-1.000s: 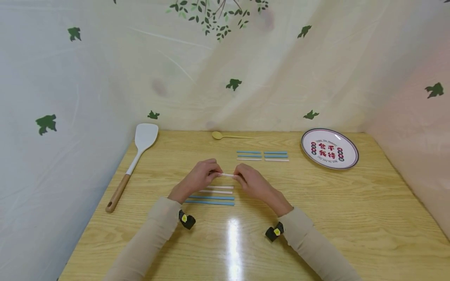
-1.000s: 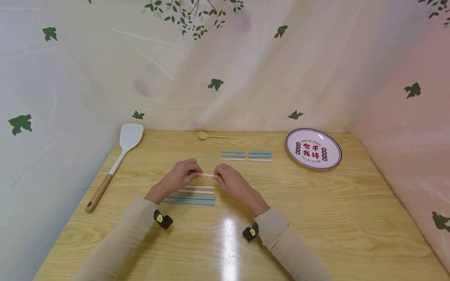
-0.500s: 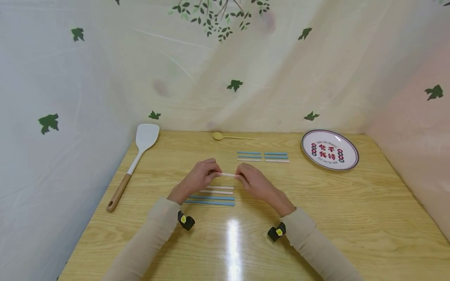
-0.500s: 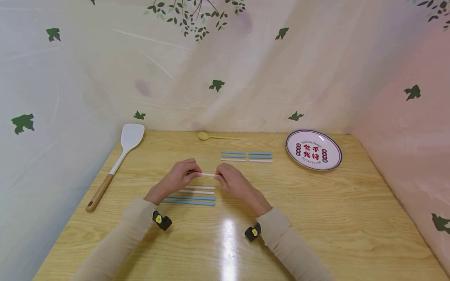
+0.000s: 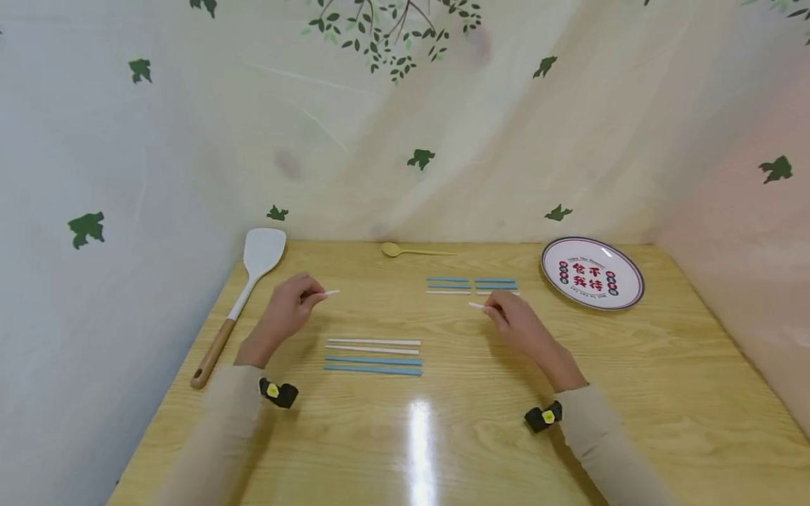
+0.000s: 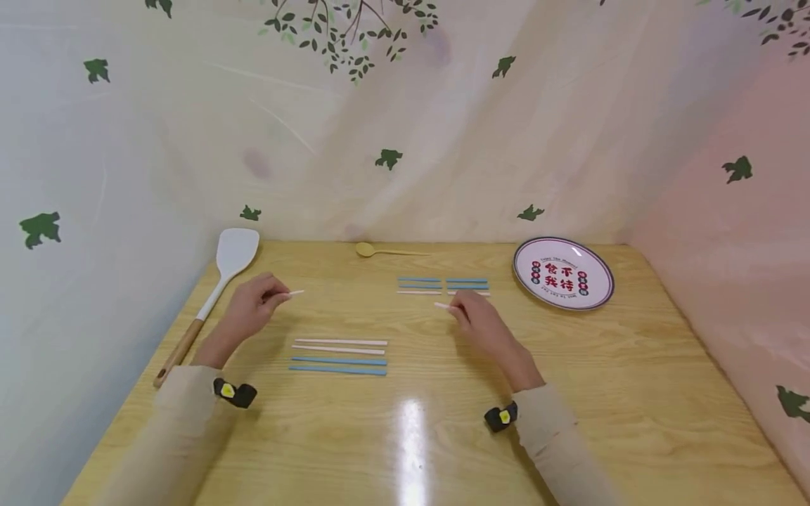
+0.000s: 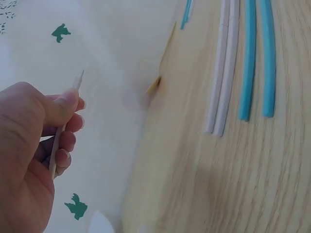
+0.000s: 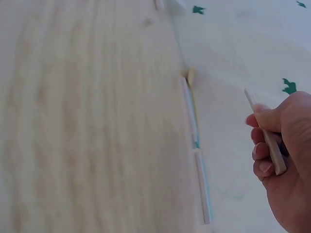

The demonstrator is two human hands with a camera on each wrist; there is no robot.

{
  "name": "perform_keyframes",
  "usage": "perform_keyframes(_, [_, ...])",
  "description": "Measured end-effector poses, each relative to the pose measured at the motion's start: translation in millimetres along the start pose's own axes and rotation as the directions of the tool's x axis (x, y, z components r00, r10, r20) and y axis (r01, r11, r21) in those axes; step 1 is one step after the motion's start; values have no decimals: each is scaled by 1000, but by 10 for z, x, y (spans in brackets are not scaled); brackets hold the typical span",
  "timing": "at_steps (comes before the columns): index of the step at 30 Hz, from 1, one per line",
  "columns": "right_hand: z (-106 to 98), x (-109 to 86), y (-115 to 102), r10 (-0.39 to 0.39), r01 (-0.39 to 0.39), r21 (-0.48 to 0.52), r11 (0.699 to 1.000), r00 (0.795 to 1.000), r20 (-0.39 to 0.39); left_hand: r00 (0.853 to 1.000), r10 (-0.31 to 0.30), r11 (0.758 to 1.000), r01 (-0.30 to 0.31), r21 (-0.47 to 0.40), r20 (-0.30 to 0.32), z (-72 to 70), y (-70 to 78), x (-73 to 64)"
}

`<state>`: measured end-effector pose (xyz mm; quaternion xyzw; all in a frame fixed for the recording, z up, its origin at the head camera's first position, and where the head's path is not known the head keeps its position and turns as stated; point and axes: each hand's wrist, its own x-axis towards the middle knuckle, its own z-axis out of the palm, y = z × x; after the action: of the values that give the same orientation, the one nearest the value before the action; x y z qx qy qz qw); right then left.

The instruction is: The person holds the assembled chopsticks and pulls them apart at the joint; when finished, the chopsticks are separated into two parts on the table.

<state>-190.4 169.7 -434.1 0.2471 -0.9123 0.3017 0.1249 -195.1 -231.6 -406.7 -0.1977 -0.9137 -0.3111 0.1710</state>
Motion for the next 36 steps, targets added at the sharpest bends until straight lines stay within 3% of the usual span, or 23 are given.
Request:
perform_keyframes(2, [-90, -46, 67, 38, -39, 26, 999, 999, 16, 999, 2, 1000, -2, -2, 42, -98, -45, -32])
perform_keyframes(5, [-164, -64, 97, 44, -47, 65, 997, 998, 39, 995, 25, 1000, -24, -16, 97, -102, -43, -37])
perform_keyframes(16, [-221, -156, 267, 107, -106, 50, 993, 994, -9, 985, 0, 999, 8, -42, 173, 249, 148, 63])
perform_keyframes(21, [-251, -190, 410, 156, -156, 56, 986, 988, -7, 973, -25, 998, 37, -48, 231, 454, 250, 146])
perform_keyframes(29, [-272, -148, 555, 217, -219, 67, 973, 976, 37, 938, -68, 994, 92, -54, 340, 887, 475, 380])
perform_keyframes(36, [-259, -79, 664, 273, -283, 67, 957, 954, 128, 920, -41, 997, 64, -47, 390, 1227, 671, 537])
